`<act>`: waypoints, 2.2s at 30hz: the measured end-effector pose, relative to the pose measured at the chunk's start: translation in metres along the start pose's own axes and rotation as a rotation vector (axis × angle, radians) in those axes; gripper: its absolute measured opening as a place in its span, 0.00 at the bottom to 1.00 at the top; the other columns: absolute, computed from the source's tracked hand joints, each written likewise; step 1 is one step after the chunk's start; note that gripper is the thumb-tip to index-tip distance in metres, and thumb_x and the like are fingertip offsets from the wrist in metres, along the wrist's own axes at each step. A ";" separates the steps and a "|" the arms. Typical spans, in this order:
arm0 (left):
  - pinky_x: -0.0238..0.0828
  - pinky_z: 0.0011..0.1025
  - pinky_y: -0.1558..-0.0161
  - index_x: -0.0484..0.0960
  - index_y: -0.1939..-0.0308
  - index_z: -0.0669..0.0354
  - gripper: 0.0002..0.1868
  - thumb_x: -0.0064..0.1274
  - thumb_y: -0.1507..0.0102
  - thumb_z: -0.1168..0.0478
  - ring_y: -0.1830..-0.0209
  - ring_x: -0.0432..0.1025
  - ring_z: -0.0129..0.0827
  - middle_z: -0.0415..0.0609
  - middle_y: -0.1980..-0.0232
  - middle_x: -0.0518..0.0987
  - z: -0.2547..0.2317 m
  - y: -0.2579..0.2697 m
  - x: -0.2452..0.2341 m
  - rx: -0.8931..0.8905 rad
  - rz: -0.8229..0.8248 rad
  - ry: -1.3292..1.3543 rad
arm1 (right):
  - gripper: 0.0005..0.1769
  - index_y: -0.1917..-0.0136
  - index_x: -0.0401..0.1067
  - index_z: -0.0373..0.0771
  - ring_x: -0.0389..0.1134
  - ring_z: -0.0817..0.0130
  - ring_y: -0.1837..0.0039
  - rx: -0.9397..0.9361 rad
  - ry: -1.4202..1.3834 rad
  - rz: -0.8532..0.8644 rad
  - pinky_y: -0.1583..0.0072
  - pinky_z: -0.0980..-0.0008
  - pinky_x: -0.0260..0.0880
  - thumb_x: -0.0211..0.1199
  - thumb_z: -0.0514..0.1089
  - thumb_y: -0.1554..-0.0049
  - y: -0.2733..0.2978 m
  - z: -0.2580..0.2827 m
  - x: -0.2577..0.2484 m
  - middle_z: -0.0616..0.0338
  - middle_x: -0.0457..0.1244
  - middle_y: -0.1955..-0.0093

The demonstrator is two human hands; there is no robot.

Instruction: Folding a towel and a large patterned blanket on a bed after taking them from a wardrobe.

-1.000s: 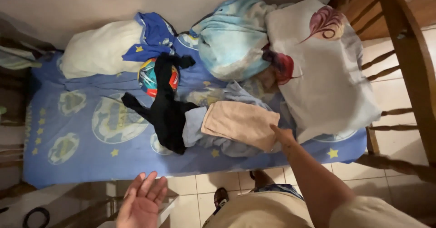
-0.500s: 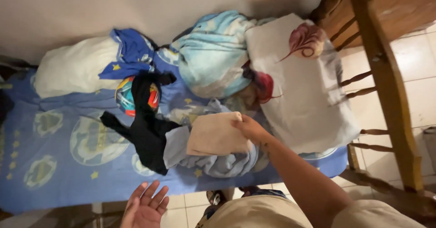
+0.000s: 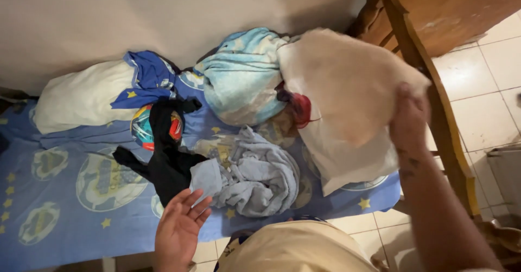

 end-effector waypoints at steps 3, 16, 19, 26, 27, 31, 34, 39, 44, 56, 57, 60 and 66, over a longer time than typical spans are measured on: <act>0.61 0.59 0.30 0.64 0.29 0.60 0.26 0.33 0.30 0.55 0.29 0.63 0.65 0.61 0.28 0.67 0.013 -0.024 -0.028 -0.030 -0.026 -0.044 | 0.21 0.36 0.72 0.41 0.62 0.78 0.46 0.011 -0.185 -0.138 0.49 0.76 0.65 0.47 0.40 0.40 0.020 -0.041 -0.027 0.67 0.64 0.48; 0.73 0.48 0.49 0.77 0.40 0.65 0.21 0.47 0.34 0.57 0.44 0.77 0.65 0.68 0.41 0.81 0.002 -0.030 -0.087 0.118 0.109 -0.175 | 0.10 0.44 0.68 0.52 0.67 0.61 0.56 0.773 0.292 0.794 0.61 0.64 0.71 0.54 0.53 0.37 0.210 -0.423 0.209 0.55 0.60 0.51; 0.73 0.47 0.49 0.77 0.43 0.67 0.19 0.46 0.34 0.58 0.46 0.78 0.63 0.68 0.42 0.82 -0.010 -0.019 -0.114 0.043 -0.103 -0.338 | 0.25 0.35 0.71 0.48 0.70 0.60 0.48 0.845 0.357 0.644 0.53 0.60 0.73 0.61 0.56 0.44 0.231 -0.409 0.252 0.53 0.65 0.41; 0.75 0.40 0.54 0.80 0.46 0.68 0.14 0.43 0.27 0.63 0.50 0.81 0.53 0.64 0.46 0.85 -0.041 -0.014 -0.093 -0.043 -0.267 -0.625 | 0.28 0.43 0.77 0.42 0.67 0.67 0.56 1.024 0.090 0.578 0.59 0.66 0.63 0.68 0.62 0.49 0.218 -0.183 0.276 0.59 0.69 0.52; 0.75 0.40 0.54 0.80 0.46 0.68 0.14 0.43 0.27 0.63 0.50 0.81 0.53 0.64 0.46 0.85 -0.032 -0.028 -0.107 -0.043 -0.256 -0.622 | 0.28 0.43 0.77 0.42 0.67 0.67 0.56 1.019 0.093 0.568 0.59 0.66 0.63 0.68 0.62 0.49 0.223 -0.168 0.280 0.59 0.69 0.52; 0.78 0.37 0.56 0.83 0.45 0.58 0.15 0.50 0.31 0.56 0.56 0.83 0.48 0.59 0.49 0.87 0.012 -0.125 -0.149 -0.018 -0.096 -0.790 | 0.23 0.41 0.77 0.35 0.71 0.63 0.45 0.519 -0.313 0.733 0.42 0.58 0.71 0.66 0.52 0.43 0.193 -0.041 0.295 0.51 0.71 0.47; 0.73 0.46 0.44 0.75 0.34 0.56 0.24 0.48 0.29 0.49 0.41 0.75 0.52 0.61 0.39 0.79 0.014 -0.157 -0.093 0.046 0.005 -0.944 | 0.16 0.45 0.77 0.35 0.71 0.64 0.46 0.368 -0.546 0.664 0.40 0.56 0.73 0.65 0.49 0.39 0.181 0.013 0.280 0.50 0.72 0.49; 0.67 0.52 0.34 0.68 0.25 0.56 0.36 0.44 0.31 0.40 0.31 0.70 0.51 0.59 0.31 0.75 -0.020 -0.141 0.015 0.037 0.130 -0.951 | 0.23 0.49 0.75 0.27 0.70 0.63 0.50 0.419 -0.819 0.436 0.40 0.52 0.73 0.54 0.52 0.32 0.178 0.118 0.225 0.49 0.70 0.53; 0.69 0.54 0.37 0.69 0.26 0.52 0.42 0.45 0.38 0.34 0.36 0.73 0.51 0.56 0.34 0.78 -0.030 -0.113 0.085 -0.086 0.209 -0.778 | 0.51 0.22 0.57 0.35 0.56 0.44 0.23 0.197 -0.768 0.442 0.25 0.38 0.56 0.45 0.75 0.43 0.131 0.137 0.173 0.41 0.55 0.22; 0.70 0.45 0.35 0.74 0.30 0.61 0.49 0.48 0.41 0.25 0.41 0.77 0.46 0.60 0.37 0.80 -0.121 -0.023 0.156 -0.133 0.690 -0.601 | 0.32 0.28 0.65 0.31 0.67 0.50 0.33 0.325 -1.027 0.416 0.30 0.47 0.65 0.47 0.57 0.32 0.150 0.160 0.121 0.43 0.65 0.33; 0.70 0.45 0.35 0.74 0.30 0.61 0.49 0.48 0.41 0.25 0.41 0.77 0.46 0.60 0.37 0.80 -0.143 -0.015 0.163 -0.132 0.698 -0.600 | 0.32 0.28 0.65 0.31 0.67 0.50 0.33 0.319 -1.024 0.412 0.30 0.47 0.65 0.47 0.57 0.32 0.154 0.196 0.123 0.43 0.65 0.33; 0.47 0.56 0.23 0.37 0.18 0.43 0.70 0.47 0.52 0.14 0.21 0.53 0.60 0.71 0.22 0.56 -0.202 0.007 0.168 0.426 0.493 -1.322 | 0.52 0.24 0.60 0.34 0.68 0.46 0.34 0.037 -0.944 0.471 0.31 0.37 0.66 0.54 0.72 0.48 0.163 0.253 0.136 0.39 0.63 0.32; 0.38 0.63 0.24 0.52 0.28 0.50 0.49 0.64 0.45 0.47 0.24 0.62 0.51 0.59 0.26 0.68 -0.067 -0.118 0.108 0.364 0.576 -1.549 | 0.25 0.37 0.74 0.33 0.73 0.48 0.45 0.578 -0.641 0.525 0.46 0.38 0.74 0.70 0.38 0.48 0.168 0.119 0.182 0.42 0.71 0.45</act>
Point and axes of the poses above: each hand's wrist, its own y-axis away from the middle knuckle, its own x-axis out of the palm, z = x × y, the point moved 7 cm from there along -y, towards the middle knuckle
